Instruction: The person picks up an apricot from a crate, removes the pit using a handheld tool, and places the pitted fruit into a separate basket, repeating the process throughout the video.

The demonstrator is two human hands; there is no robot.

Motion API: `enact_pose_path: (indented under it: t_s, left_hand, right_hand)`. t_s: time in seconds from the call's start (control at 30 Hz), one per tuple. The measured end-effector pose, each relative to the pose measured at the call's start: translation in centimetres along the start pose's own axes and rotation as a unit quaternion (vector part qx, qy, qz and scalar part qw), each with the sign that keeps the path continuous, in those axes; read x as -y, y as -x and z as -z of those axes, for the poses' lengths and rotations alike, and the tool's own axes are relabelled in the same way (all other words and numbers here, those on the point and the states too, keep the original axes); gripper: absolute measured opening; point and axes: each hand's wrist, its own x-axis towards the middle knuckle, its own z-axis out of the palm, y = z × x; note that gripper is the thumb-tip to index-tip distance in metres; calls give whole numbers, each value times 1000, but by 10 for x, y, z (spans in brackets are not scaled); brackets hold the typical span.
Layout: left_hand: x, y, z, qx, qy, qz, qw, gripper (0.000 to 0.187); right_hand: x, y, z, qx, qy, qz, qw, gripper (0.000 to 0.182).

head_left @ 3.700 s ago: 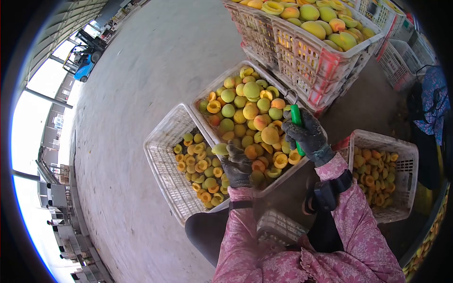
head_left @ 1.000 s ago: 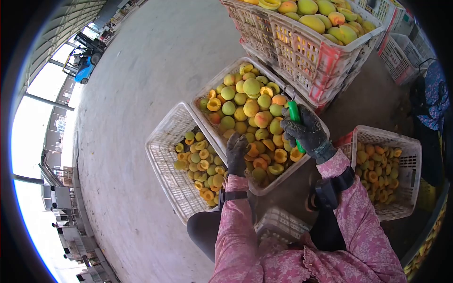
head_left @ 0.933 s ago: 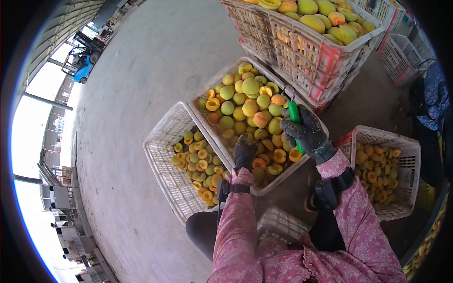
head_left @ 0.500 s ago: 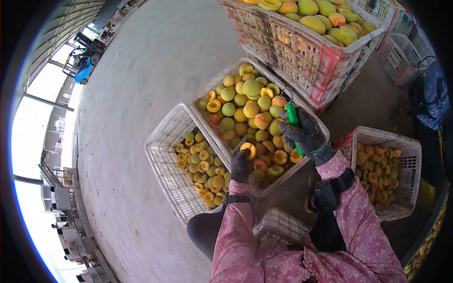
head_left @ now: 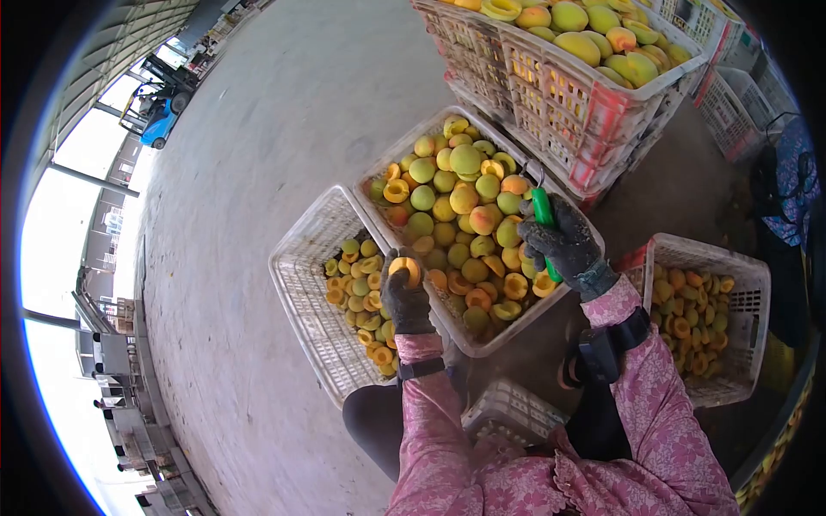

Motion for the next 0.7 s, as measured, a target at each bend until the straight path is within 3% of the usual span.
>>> enact_pose_path:
  t_s: [0.03,0.07,0.1,0.13,0.17,0.2,0.23,0.27,0.37,0.43,0.5,0.6,0.7]
  left_hand:
    - [-4,-4,3,-109,118,97,982,51]
    - [-27,-9,3,-215,231,192,929,54]
    - [-43,-9,-3,-258,118,166,944,58]
    - [-37,-10,-5,-255,119,166,945,58]
    - [-22,-11,-5,-214,-112,59,969,59]
    - [-4,-11,-6,-159,-335,-53,927,60]
    - [14,-11,-23,-105,-109,13,988,59]
    - [6,-7,-35,-16,-152,100,983,60]
    - [33,-4,-81,159,-240,55,956,67]
    - [44,-4,-98,260,-273,78,923,74]
    - [48,2,-108,311,-404,114,853,79]
    - [51,8,-117,303,-498,82,808,73]
    - [68,-9,-113,401,-410,196,796,77]
  right_hand:
    - [3,1,-1,-10,-8,2,1000,20]
    - [1,0,1,-12,-9,2,1000,20]
    - [-2,-2,3,-6,-2,2,1000,21]
    - [-4,-4,5,0,4,2,1000,21]
    - [-6,-5,6,-3,4,2,1000,21]
    - [-8,-6,5,-3,-5,6,1000,22]
    - [-9,-7,5,-2,-15,9,1000,22]
    - [-9,-8,5,-2,-14,9,1000,22]
    - [-8,-10,6,-10,0,-3,1000,24]
    - [-1,-9,4,-19,-13,-30,999,24]
    - [0,-11,4,-23,2,-27,999,24]
    - [-4,-15,7,-19,20,-26,999,24]
    - [-5,-18,1,-7,8,-29,1000,25]
